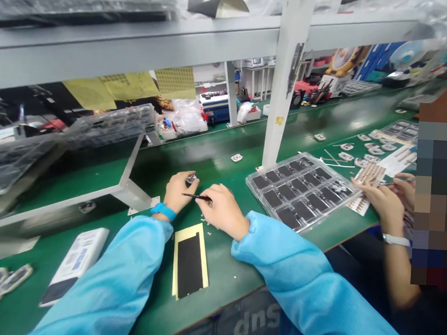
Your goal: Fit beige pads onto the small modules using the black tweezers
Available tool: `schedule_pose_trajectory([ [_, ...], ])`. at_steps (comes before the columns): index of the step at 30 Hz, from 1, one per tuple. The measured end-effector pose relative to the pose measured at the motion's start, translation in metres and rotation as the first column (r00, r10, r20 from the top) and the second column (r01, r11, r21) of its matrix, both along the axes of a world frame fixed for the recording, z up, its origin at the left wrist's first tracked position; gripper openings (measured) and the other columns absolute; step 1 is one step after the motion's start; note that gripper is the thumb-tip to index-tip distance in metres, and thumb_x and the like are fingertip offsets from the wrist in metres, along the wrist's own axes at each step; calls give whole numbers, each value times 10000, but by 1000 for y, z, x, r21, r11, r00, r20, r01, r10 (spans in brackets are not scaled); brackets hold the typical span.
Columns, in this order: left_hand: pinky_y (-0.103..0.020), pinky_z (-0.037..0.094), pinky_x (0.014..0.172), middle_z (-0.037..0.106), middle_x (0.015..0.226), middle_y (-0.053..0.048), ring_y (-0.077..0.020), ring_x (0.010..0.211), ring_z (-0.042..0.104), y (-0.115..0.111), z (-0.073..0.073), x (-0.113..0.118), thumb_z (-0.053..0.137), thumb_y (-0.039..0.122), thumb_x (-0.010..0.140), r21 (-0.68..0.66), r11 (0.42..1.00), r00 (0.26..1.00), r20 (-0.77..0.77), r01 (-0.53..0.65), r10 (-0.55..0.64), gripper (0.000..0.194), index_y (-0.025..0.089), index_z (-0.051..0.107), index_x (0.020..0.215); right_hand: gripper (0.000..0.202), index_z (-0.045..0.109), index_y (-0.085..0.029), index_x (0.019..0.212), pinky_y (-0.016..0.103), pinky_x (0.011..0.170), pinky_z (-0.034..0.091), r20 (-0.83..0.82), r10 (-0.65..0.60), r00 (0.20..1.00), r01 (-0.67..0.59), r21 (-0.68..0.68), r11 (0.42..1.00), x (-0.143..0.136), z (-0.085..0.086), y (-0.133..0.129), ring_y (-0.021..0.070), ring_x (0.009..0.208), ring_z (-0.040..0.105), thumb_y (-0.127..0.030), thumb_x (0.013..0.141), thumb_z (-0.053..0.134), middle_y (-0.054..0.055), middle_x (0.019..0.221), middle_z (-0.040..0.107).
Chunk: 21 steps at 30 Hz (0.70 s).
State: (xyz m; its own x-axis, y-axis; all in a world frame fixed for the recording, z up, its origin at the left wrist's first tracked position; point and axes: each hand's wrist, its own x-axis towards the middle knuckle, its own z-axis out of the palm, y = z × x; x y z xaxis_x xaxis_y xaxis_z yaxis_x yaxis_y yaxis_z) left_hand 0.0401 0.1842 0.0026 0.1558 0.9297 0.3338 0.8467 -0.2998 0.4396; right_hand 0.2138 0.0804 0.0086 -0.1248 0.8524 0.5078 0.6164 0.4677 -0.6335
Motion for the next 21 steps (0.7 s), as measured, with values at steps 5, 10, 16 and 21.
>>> schedule_pose_trajectory([
  [5, -421, 329, 1140, 617, 1301, -102, -281, 1301, 475, 21, 0, 67, 643, 372, 879, -38, 987, 985, -66, 159, -161, 379, 191, 702, 1207, 297, 692, -153, 975, 277, 887, 437, -213, 136, 968, -107, 142, 984, -3, 15, -8, 142, 927, 573, -406, 1002, 541, 40, 932, 660],
  [10, -461, 427, 1039, 601, 1249, -137, -254, 1184, 553, 58, -3, 132, 631, 456, 922, -144, 977, 987, -13, 158, -162, 428, 123, 641, 1192, 296, 635, -159, 940, 278, 836, 436, -307, 87, 948, -55, 111, 992, 1, 18, -6, 142, 882, 551, -427, 1003, 526, 40, 890, 629],
  [16, -476, 411, 1022, 605, 1208, -171, -281, 1181, 542, 90, -2, 160, 667, 487, 885, -225, 969, 988, 138, 99, -69, 430, 97, 652, 1066, 280, 619, -163, 894, 270, 787, 408, -315, -4, 949, 14, 29, 999, 5, 12, 4, 137, 831, 518, -419, 978, 543, 26, 808, 581],
  [21, -362, 435, 925, 679, 976, -156, -284, 1024, 612, 86, 3, 128, 844, 379, 663, -306, 939, 922, 386, 158, -29, 355, 126, 675, 846, 338, 662, -152, 928, 240, 738, 408, -426, 62, 903, -90, -47, 995, 11, 15, 6, 110, 763, 539, -457, 982, 525, 18, 822, 616],
])
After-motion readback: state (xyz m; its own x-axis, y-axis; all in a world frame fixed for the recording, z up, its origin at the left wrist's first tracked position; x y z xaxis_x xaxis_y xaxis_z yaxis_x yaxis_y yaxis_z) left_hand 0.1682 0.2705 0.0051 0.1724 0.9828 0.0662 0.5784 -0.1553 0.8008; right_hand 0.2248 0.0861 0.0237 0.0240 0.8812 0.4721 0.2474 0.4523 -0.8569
